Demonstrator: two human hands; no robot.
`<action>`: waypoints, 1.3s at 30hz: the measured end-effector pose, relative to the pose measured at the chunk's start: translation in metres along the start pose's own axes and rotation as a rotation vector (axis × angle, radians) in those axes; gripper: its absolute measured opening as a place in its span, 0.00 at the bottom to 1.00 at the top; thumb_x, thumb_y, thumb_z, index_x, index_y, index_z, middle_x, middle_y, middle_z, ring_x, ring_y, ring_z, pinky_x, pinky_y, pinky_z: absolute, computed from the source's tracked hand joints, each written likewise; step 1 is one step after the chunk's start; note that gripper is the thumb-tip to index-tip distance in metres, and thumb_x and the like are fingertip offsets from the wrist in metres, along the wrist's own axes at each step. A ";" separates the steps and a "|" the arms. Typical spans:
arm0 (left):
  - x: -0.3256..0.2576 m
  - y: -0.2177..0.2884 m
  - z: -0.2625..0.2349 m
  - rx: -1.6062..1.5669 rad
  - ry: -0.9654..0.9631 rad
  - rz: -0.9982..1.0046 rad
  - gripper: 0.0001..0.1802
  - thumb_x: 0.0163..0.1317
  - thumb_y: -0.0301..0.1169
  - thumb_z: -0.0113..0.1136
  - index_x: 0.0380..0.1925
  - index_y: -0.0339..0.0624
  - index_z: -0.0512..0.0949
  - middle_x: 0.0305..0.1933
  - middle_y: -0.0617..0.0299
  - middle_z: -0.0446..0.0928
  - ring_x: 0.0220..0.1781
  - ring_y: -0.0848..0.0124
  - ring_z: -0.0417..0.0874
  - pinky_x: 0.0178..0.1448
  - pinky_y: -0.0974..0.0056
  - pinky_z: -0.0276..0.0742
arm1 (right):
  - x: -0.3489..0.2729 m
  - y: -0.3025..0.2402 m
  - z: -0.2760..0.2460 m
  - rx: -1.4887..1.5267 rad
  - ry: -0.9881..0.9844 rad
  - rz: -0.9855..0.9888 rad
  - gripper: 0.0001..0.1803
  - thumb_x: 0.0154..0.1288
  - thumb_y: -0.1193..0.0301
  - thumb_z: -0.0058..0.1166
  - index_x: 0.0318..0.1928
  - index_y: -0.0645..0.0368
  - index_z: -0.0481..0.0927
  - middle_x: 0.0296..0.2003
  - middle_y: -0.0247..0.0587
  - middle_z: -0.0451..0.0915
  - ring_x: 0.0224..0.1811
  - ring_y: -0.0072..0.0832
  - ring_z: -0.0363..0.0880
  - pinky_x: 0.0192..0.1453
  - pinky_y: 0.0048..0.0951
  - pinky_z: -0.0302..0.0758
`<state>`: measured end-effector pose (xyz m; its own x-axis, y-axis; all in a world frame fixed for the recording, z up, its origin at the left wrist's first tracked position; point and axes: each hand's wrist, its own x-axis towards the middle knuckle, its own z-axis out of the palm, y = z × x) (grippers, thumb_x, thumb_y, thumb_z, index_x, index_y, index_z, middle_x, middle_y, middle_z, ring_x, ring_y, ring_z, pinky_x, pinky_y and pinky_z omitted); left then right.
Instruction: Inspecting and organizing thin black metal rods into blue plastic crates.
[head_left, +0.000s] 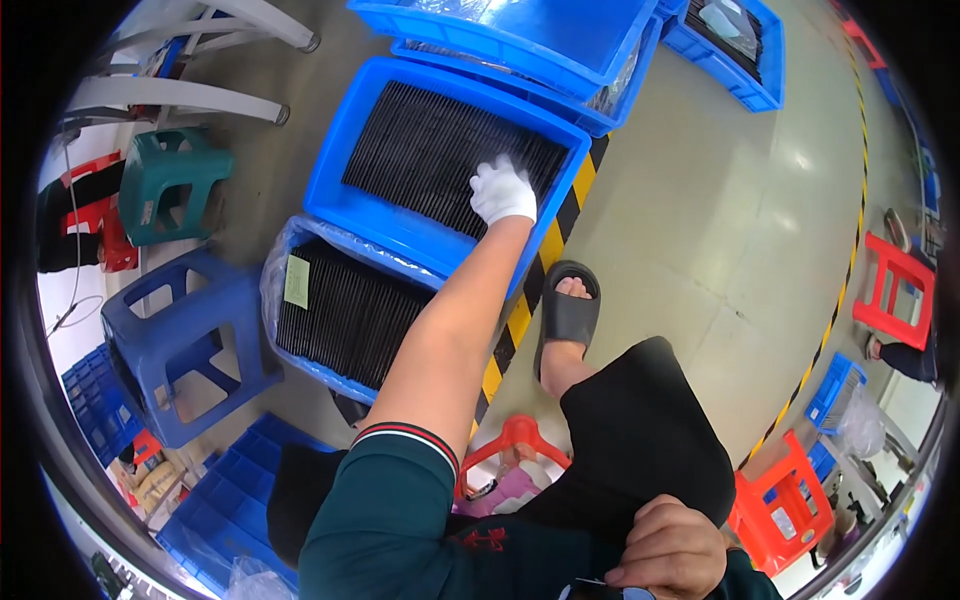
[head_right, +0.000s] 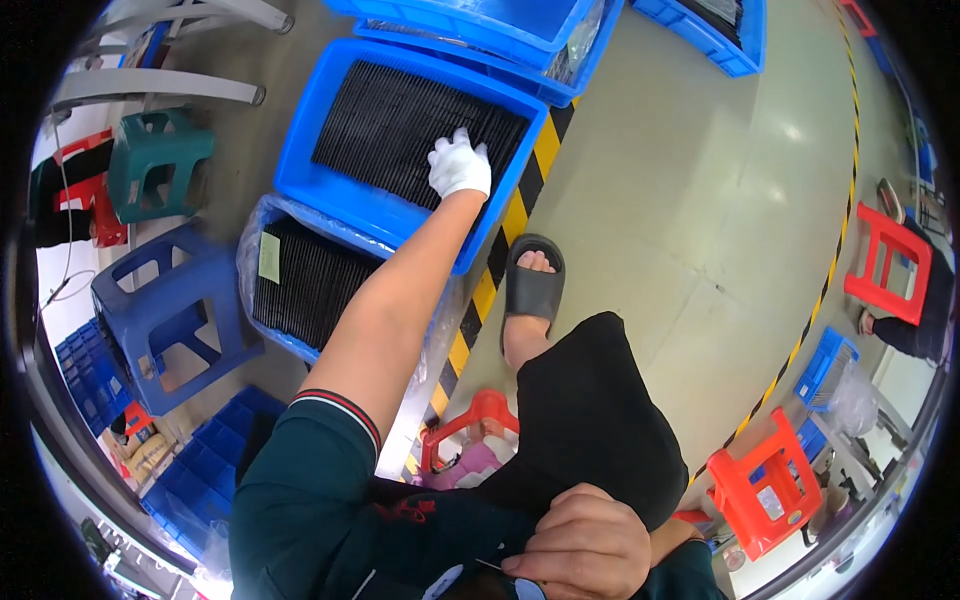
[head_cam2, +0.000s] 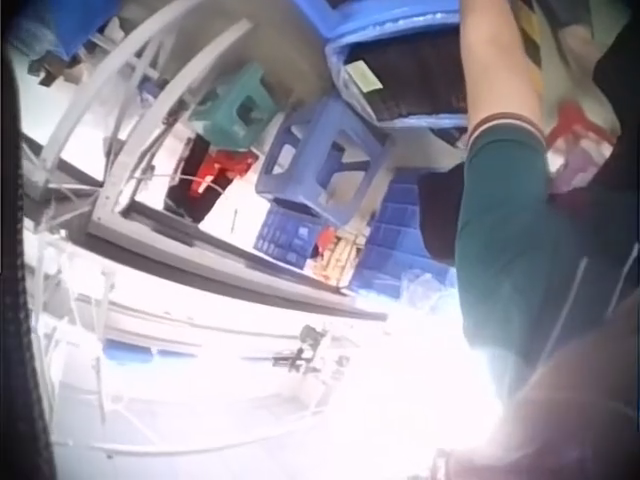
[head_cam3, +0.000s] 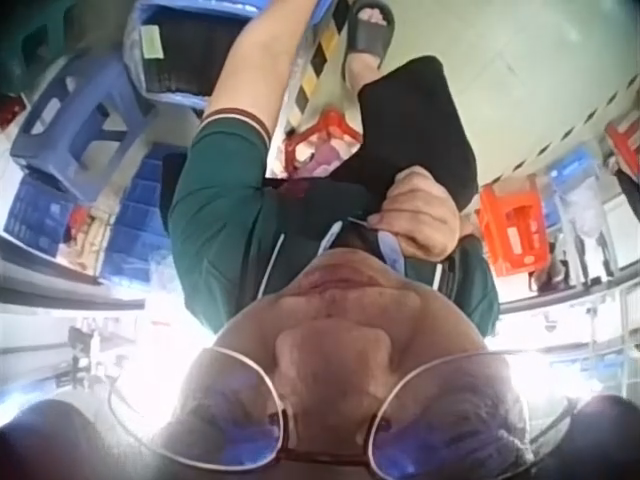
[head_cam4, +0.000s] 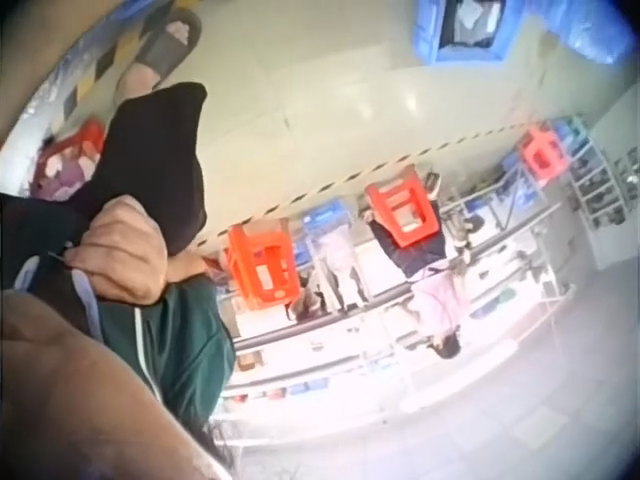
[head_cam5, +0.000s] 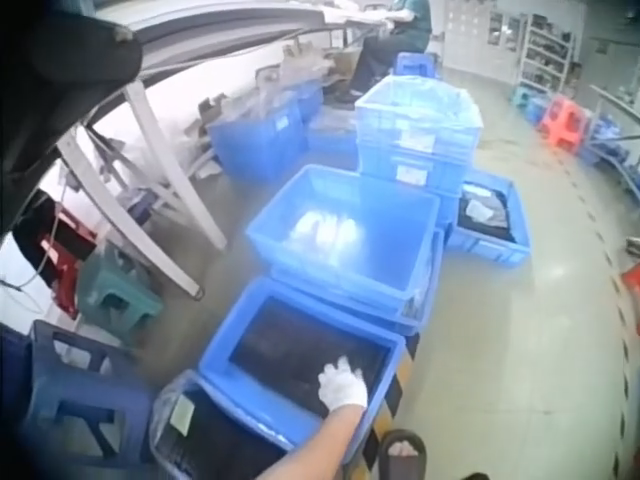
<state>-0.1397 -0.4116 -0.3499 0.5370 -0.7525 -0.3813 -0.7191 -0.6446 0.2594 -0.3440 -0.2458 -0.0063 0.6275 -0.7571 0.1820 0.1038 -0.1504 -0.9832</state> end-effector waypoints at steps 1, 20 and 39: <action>0.002 -0.009 -0.001 0.001 0.009 -0.025 0.24 0.62 0.46 0.57 0.57 0.54 0.74 0.53 0.51 0.73 0.57 0.54 0.74 0.55 0.50 0.77 | 0.000 0.001 0.002 0.011 0.004 0.003 0.12 0.52 0.75 0.66 0.35 0.69 0.82 0.27 0.45 0.76 0.27 0.37 0.74 0.30 0.35 0.68; -0.092 -0.049 -0.033 -0.558 0.376 0.290 0.18 0.55 0.32 0.60 0.47 0.41 0.79 0.51 0.53 0.77 0.55 0.55 0.74 0.61 0.55 0.70 | 0.014 -0.005 0.015 0.016 -0.319 0.008 0.12 0.50 0.73 0.63 0.31 0.69 0.79 0.28 0.47 0.76 0.28 0.38 0.74 0.30 0.36 0.70; -0.173 -0.316 -0.077 0.293 0.351 -0.156 0.29 0.48 0.31 0.62 0.53 0.40 0.69 0.50 0.54 0.71 0.52 0.56 0.73 0.50 0.53 0.75 | -0.001 -0.015 0.073 -0.062 -0.320 0.062 0.11 0.46 0.70 0.70 0.34 0.54 0.86 0.26 0.34 0.79 0.27 0.27 0.76 0.31 0.28 0.71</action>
<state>0.0289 -0.0880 -0.2978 0.7288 -0.6821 -0.0600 -0.6847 -0.7266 -0.0569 -0.2897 -0.1965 0.0068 0.8428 -0.5291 0.0985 0.0172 -0.1564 -0.9875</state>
